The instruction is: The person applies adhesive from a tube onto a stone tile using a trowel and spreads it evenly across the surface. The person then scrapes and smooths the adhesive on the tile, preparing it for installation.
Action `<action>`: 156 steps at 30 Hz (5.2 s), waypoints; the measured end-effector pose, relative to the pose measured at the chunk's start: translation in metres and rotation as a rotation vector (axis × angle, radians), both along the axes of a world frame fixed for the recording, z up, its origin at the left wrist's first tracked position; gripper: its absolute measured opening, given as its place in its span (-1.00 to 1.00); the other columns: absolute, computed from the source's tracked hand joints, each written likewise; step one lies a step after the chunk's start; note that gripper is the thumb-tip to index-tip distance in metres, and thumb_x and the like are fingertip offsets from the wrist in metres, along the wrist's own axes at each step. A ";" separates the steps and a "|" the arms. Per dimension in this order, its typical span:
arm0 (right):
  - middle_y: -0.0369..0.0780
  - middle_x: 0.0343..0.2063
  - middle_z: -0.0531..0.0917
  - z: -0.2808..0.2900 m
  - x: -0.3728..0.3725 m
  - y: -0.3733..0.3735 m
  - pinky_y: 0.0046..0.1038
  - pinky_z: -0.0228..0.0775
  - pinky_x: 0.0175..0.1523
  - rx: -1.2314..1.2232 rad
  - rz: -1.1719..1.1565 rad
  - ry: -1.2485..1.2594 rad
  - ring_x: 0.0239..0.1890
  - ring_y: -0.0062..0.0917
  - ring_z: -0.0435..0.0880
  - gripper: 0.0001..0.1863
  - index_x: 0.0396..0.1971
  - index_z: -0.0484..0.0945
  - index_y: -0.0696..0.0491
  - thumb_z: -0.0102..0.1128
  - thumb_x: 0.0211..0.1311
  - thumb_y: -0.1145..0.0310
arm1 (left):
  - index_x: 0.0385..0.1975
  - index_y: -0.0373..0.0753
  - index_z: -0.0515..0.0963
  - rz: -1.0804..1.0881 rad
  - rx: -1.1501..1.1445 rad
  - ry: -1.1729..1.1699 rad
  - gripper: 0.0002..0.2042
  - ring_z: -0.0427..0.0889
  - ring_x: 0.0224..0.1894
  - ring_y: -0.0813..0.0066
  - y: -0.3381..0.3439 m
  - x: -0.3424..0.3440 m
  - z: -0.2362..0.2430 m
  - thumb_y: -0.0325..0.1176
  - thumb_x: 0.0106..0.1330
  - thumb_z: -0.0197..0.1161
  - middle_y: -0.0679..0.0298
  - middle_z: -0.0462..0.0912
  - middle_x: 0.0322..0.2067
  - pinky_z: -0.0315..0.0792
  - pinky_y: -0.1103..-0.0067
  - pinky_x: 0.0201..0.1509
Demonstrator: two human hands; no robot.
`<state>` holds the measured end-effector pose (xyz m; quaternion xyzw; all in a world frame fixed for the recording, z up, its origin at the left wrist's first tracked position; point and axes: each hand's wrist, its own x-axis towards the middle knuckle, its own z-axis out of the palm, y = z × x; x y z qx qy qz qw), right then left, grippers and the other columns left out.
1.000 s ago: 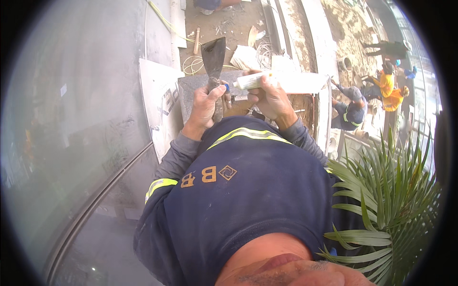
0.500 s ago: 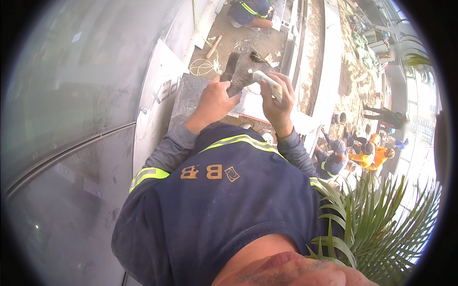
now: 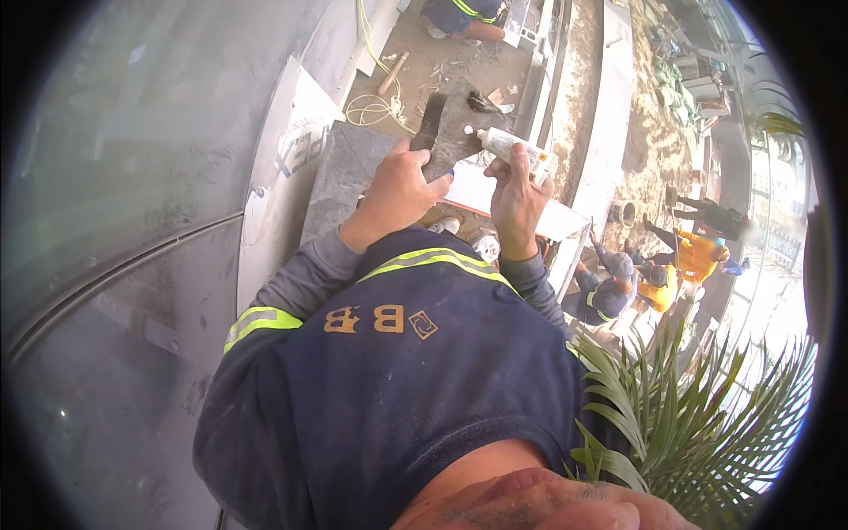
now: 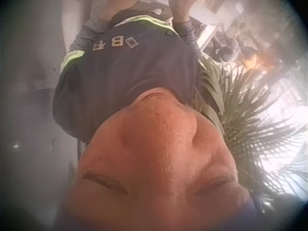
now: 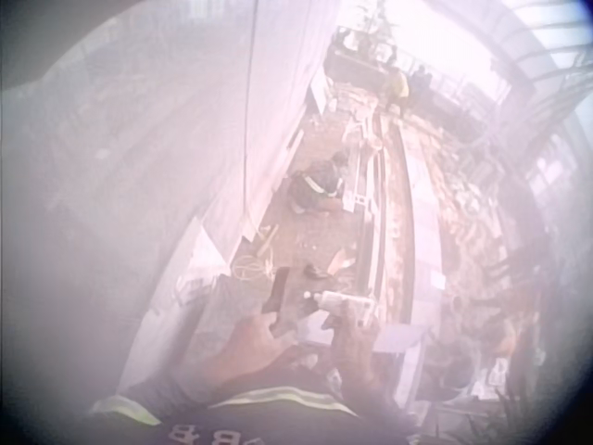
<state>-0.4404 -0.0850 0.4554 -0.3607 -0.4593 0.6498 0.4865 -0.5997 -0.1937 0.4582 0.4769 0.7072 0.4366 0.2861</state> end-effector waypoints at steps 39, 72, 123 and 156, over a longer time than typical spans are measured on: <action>-0.17 -0.28 0.69 0.017 0.044 -0.018 -0.48 0.59 -0.33 -0.295 0.090 0.150 -0.36 -0.54 0.69 -0.79 -0.03 0.52 0.18 0.21 0.49 0.39 | -0.10 -0.39 0.63 -0.137 0.126 -0.835 -0.75 0.60 -0.42 0.63 0.022 0.019 0.008 -0.34 0.37 0.38 0.27 0.67 -0.33 0.49 0.63 -0.35; -0.14 -0.04 0.49 0.019 0.076 -0.020 -0.49 0.50 -0.20 0.819 0.304 -1.059 -0.03 -0.45 0.57 -0.50 0.13 0.62 0.13 0.52 0.17 0.43 | -0.20 -0.41 0.71 -0.185 0.060 -0.679 -0.71 0.59 -0.25 0.60 0.007 0.024 -0.026 -0.26 0.27 0.39 0.23 0.74 -0.33 0.49 0.55 -0.10; -0.19 -0.20 0.67 0.002 0.106 0.011 -0.58 0.49 -0.19 -0.584 0.816 -0.413 -0.31 -0.63 0.63 -0.52 0.02 0.57 0.22 0.44 0.31 0.16 | -0.32 -0.53 0.62 -0.450 0.029 -0.398 -0.54 0.56 -0.24 0.25 0.008 0.016 -0.042 -0.13 0.09 0.43 -0.01 0.52 -0.30 0.41 0.37 -0.14; -0.29 -0.43 0.66 0.035 0.075 0.010 -0.70 0.33 -0.50 -0.630 0.862 -0.337 -0.52 -0.84 0.48 -0.66 -0.02 0.60 0.20 -0.02 0.63 0.23 | -0.17 -0.46 0.69 -0.416 -0.056 -0.520 -0.65 0.60 -0.22 0.50 0.003 0.001 -0.031 -0.27 0.19 0.41 0.11 0.71 -0.27 0.48 0.49 -0.07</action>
